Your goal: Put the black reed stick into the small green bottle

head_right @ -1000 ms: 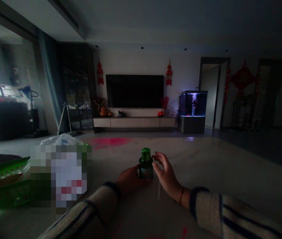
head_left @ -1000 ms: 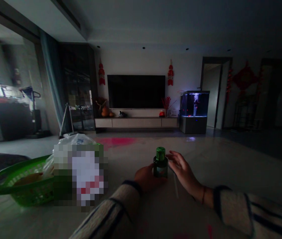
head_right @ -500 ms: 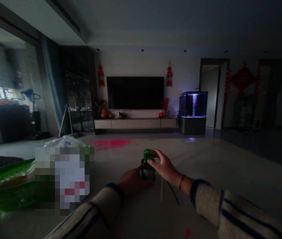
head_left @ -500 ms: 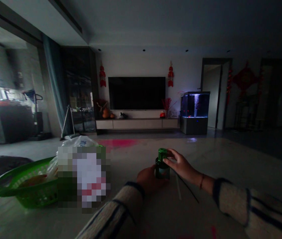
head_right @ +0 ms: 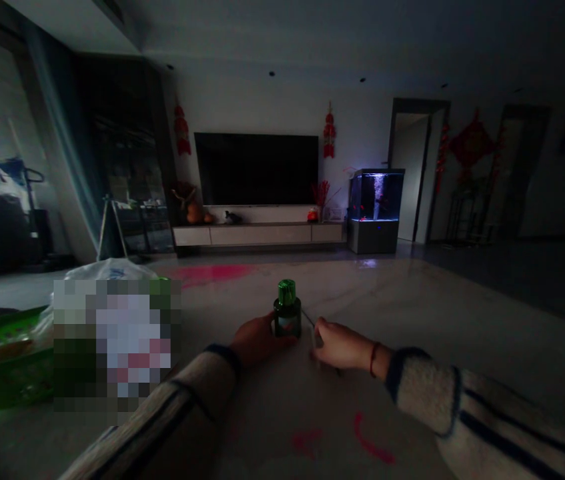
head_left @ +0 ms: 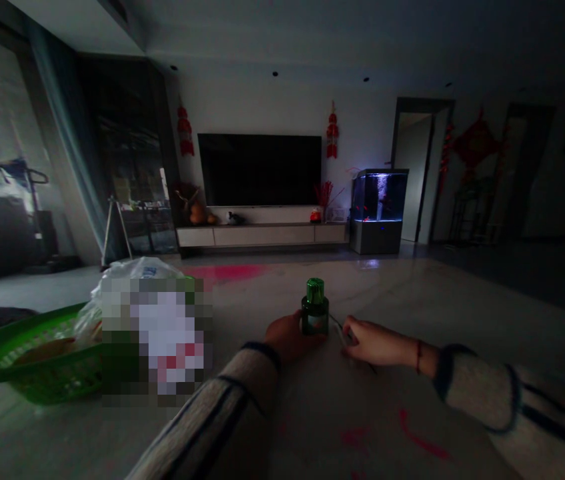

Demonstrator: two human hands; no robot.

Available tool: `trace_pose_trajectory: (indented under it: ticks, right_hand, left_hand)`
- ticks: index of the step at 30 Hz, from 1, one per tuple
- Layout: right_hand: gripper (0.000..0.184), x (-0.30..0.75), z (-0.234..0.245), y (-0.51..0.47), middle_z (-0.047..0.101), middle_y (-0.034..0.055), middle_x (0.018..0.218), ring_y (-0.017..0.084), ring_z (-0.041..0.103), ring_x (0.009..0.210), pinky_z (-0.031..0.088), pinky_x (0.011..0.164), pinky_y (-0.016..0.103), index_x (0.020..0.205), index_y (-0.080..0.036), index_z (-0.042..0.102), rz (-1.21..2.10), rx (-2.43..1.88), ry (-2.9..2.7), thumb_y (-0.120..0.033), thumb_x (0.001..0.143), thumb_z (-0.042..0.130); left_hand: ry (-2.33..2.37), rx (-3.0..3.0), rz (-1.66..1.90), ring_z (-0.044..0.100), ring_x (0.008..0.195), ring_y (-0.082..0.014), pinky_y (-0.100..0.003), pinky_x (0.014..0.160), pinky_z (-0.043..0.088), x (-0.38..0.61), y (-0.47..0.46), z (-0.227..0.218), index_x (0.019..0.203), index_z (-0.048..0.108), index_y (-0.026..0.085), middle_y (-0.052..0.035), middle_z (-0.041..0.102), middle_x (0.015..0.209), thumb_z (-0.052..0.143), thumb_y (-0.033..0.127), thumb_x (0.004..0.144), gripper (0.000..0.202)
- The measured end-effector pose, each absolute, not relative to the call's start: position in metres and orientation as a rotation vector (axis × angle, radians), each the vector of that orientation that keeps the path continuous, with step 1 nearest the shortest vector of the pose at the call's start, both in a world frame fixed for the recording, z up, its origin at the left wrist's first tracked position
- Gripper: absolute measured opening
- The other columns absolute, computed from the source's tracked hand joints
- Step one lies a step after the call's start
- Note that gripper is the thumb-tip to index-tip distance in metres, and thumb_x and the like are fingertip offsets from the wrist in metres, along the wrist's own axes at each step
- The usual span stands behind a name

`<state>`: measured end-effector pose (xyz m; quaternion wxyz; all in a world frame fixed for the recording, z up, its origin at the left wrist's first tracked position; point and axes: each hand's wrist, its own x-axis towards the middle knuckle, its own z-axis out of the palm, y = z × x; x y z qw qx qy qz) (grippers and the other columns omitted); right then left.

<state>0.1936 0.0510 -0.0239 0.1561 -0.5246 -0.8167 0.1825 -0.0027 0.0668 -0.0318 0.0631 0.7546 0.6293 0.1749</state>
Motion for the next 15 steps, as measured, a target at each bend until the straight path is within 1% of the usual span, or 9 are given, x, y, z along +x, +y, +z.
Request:
trace_pose_trajectory:
  ticks: [3,6,8,10,12,15]
  right_hand:
    - [0.019,0.196,-0.033,0.068,0.06,0.0045,0.073,0.013,0.052,0.063,0.035,0.054,0.022,0.085,-0.014,0.053,0.482,-1.505,-2.26,-0.021,0.067,0.054]
    - [0.01,0.203,-0.043,0.084,0.06,0.0047,0.074,0.014,0.054,0.067,0.037,0.059,0.022,0.077,-0.015,0.055,0.353,-1.461,-2.189,-0.019,0.068,0.053]
    - [0.008,0.206,-0.049,0.091,0.06,0.0043,0.074,0.014,0.054,0.068,0.037,0.061,0.023,0.075,-0.015,0.056,0.266,-1.438,-2.163,-0.019,0.069,0.051]
    - [0.008,0.208,-0.052,0.094,0.06,0.0039,0.075,0.014,0.055,0.07,0.037,0.063,0.023,0.075,-0.016,0.056,0.206,-1.429,-2.153,-0.019,0.071,0.05]
    - [0.011,0.209,-0.053,0.096,0.059,0.0049,0.081,0.015,0.055,0.075,0.038,0.066,0.023,0.078,-0.016,0.056,0.119,-1.447,-2.131,-0.024,0.071,0.052]
    - [0.024,0.211,-0.055,0.098,0.056,0.0091,0.092,0.018,0.054,0.082,0.038,0.071,0.026,0.086,-0.016,0.057,-0.009,-1.564,-2.054,-0.034,0.07,0.055]
  left_hand:
    - [1.897,2.288,0.526,0.061,0.086,-0.025,-0.032,0.069,0.044,-0.003,0.066,-0.031,0.112,0.052,0.027,-0.0052,0.066,0.094,0.054,0.061,0.06,0.062]
    - [1.896,2.302,0.507,0.061,0.085,-0.0244,-0.031,0.069,0.045,-0.003,0.066,-0.029,0.112,0.052,0.028,-0.0047,0.066,0.093,0.052,0.063,0.06,0.063]
    - [1.929,2.29,0.479,0.061,0.085,-0.025,-0.031,0.068,0.045,-0.002,0.065,-0.029,0.112,0.052,0.027,-0.0055,0.066,0.092,0.051,0.064,0.06,0.064]
    - [1.951,2.293,0.476,0.061,0.086,-0.0261,-0.032,0.067,0.044,0.0,0.064,-0.029,0.11,0.052,0.026,-0.0066,0.066,0.093,0.05,0.064,0.06,0.063]
    - [1.968,2.304,0.517,0.06,0.086,-0.0268,-0.033,0.067,0.044,0.003,0.064,-0.031,0.107,0.054,0.024,-0.0081,0.065,0.094,0.049,0.064,0.061,0.061]
    - [2.0,2.288,0.585,0.059,0.087,-0.0274,-0.033,0.068,0.044,0.005,0.065,-0.034,0.103,0.055,0.02,-0.0115,0.063,0.097,0.049,0.063,0.062,0.06]
